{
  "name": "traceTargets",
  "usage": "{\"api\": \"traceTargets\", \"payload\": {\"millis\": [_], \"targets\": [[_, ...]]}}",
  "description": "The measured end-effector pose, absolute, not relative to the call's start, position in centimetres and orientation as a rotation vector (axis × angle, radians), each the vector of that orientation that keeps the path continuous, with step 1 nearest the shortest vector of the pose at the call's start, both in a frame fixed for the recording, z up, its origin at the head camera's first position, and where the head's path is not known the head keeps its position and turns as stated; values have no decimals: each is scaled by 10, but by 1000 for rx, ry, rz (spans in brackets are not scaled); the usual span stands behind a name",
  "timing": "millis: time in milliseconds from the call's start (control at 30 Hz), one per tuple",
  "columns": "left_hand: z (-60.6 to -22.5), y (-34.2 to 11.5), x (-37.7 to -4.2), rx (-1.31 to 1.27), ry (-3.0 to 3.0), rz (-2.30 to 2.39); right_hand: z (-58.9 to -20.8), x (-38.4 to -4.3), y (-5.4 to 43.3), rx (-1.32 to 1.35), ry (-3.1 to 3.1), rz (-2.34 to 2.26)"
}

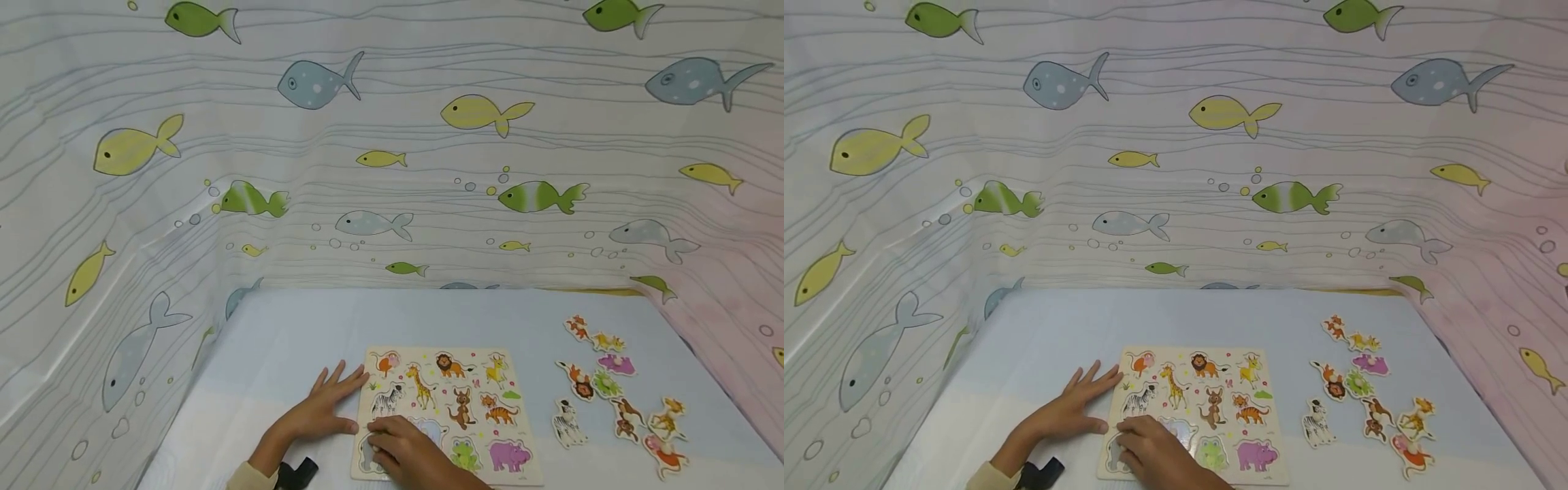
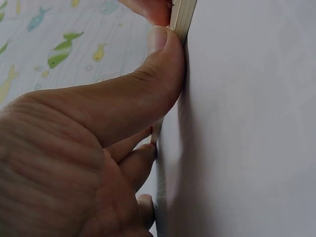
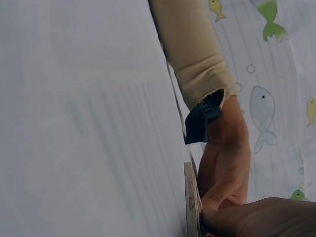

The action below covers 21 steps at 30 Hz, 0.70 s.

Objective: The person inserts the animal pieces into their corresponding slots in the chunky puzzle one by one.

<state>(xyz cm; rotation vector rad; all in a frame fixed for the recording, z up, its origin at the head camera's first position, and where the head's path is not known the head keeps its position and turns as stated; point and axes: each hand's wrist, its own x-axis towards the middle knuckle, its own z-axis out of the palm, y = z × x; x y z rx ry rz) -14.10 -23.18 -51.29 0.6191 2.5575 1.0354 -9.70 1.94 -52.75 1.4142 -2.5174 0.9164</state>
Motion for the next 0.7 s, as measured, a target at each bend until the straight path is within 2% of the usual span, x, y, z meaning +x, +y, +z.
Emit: {"api": "traceTargets", "payload": {"millis": [267,700], "targets": [[-517,-233,-141,629,2562,1032,-526,-96,22,1419,-2609,1004],[-523,-234,-143,641,2580,1036,-504,-99,49,1345,-2622,1565]]}}
